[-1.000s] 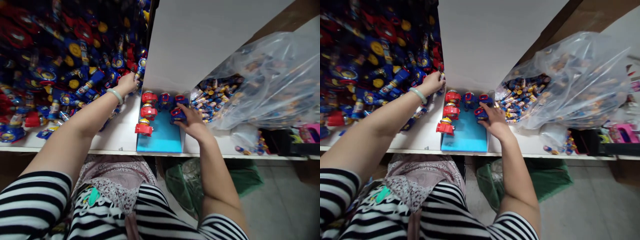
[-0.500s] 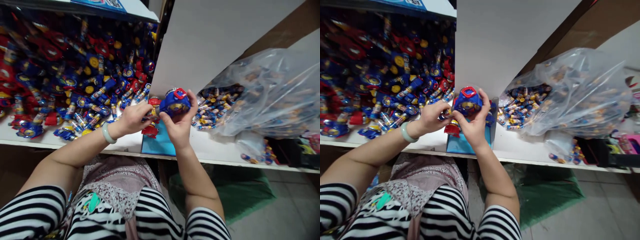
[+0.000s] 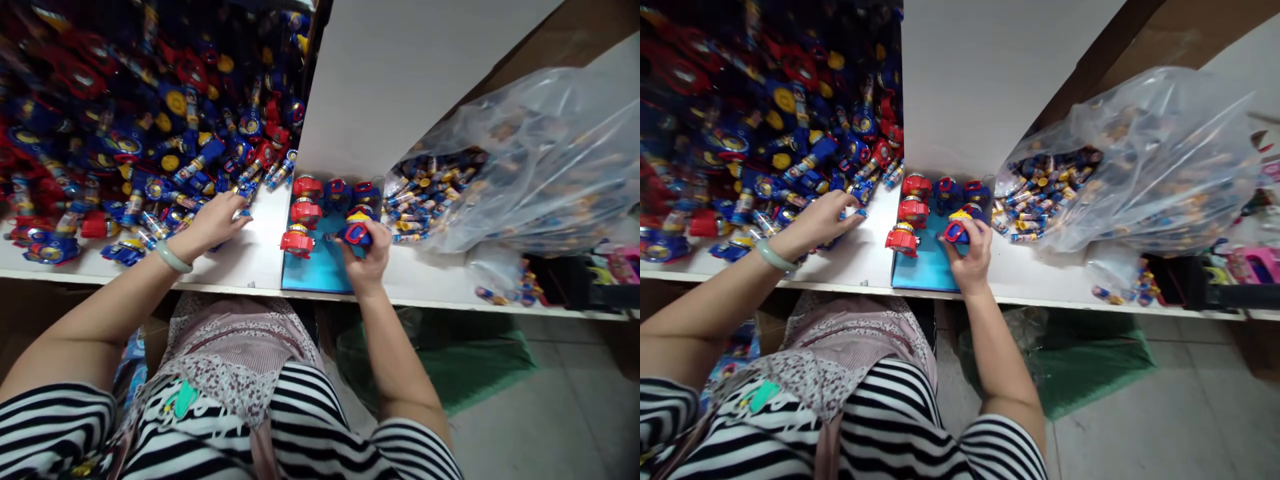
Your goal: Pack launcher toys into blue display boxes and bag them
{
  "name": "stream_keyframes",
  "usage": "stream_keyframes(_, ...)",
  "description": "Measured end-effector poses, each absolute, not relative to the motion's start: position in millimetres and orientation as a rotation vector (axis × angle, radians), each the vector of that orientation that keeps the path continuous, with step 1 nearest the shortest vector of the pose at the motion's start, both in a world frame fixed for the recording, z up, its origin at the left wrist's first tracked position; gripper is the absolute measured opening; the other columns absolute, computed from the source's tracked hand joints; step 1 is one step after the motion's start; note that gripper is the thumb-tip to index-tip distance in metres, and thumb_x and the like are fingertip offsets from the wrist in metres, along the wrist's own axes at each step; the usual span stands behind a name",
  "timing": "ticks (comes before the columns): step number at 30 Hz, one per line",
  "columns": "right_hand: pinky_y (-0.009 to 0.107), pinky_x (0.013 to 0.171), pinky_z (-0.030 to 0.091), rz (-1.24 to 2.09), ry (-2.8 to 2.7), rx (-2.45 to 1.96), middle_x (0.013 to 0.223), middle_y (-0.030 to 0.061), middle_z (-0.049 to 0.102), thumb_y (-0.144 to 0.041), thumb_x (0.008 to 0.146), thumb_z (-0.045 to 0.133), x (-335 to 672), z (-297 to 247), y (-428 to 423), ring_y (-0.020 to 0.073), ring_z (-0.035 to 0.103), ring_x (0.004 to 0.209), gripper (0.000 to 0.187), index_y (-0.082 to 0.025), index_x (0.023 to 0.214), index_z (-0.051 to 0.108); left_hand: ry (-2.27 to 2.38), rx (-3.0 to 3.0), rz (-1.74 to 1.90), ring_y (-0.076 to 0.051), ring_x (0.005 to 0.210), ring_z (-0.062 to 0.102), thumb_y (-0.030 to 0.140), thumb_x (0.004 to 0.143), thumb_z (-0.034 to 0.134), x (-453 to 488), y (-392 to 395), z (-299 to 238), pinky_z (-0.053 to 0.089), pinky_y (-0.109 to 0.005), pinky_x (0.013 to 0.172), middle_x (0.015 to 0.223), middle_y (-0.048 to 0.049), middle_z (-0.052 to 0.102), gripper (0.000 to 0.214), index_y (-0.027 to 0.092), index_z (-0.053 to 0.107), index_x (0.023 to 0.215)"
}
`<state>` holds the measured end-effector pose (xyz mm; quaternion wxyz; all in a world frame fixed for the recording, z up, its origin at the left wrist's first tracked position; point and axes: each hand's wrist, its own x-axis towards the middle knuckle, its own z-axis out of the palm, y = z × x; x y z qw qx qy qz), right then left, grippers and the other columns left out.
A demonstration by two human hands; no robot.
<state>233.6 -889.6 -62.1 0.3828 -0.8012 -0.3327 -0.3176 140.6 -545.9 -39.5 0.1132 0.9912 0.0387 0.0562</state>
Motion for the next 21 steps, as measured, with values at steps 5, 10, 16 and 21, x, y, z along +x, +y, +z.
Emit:
stream_keyframes(5,0.048,0.089,0.057,-0.768,-0.728,-2.203,0.114,0.0118,0.057,-0.049,0.09,0.064,225,-60,-878,0.028,0.063,0.105,0.056,-0.028,0.139,0.044,0.068,3.085,-0.135,-0.037,0.116,0.055,0.042,0.091,0.06,128,-558,-64,0.05,-0.044,0.095,0.121,-0.0202,0.057,0.044,0.011,0.059,0.123)
stream_keyframes(10,0.052,0.097,0.053,-0.606,-0.711,-2.294,0.122,0.0152,0.054,-0.049,0.091,0.061,231,-48,-874,0.0318,0.059,0.116,0.054,-0.027,0.138,0.046,0.081,3.082,-0.142,-0.036,0.118,0.054,0.019,0.09,0.052,125,-558,-68,0.05,-0.045,0.096,0.122,-0.0213,0.056,0.039,0.011,0.057,0.128)
stream_keyframes(16,0.053,0.101,0.052,-0.62,-0.726,-2.348,0.125,0.0163,0.052,-0.047,0.092,0.06,234,-46,-864,0.0332,0.057,0.122,0.054,-0.026,0.14,0.046,0.118,3.09,-0.134,-0.036,0.116,0.056,0.015,0.09,0.047,128,-556,-67,0.05,-0.046,0.096,0.116,-0.0214,0.06,0.041,0.011,0.057,0.129)
stream_keyframes(21,0.044,0.078,0.062,-0.459,-0.775,-2.501,0.128,0.0155,0.052,-0.036,0.091,0.059,234,-53,-853,0.0316,0.067,0.105,0.049,-0.027,0.139,0.051,0.127,2.955,-0.189,-0.034,0.109,0.062,0.012,0.089,0.043,130,-544,-65,0.05,-0.046,0.095,0.115,-0.0177,0.064,0.044,0.015,0.059,0.13)
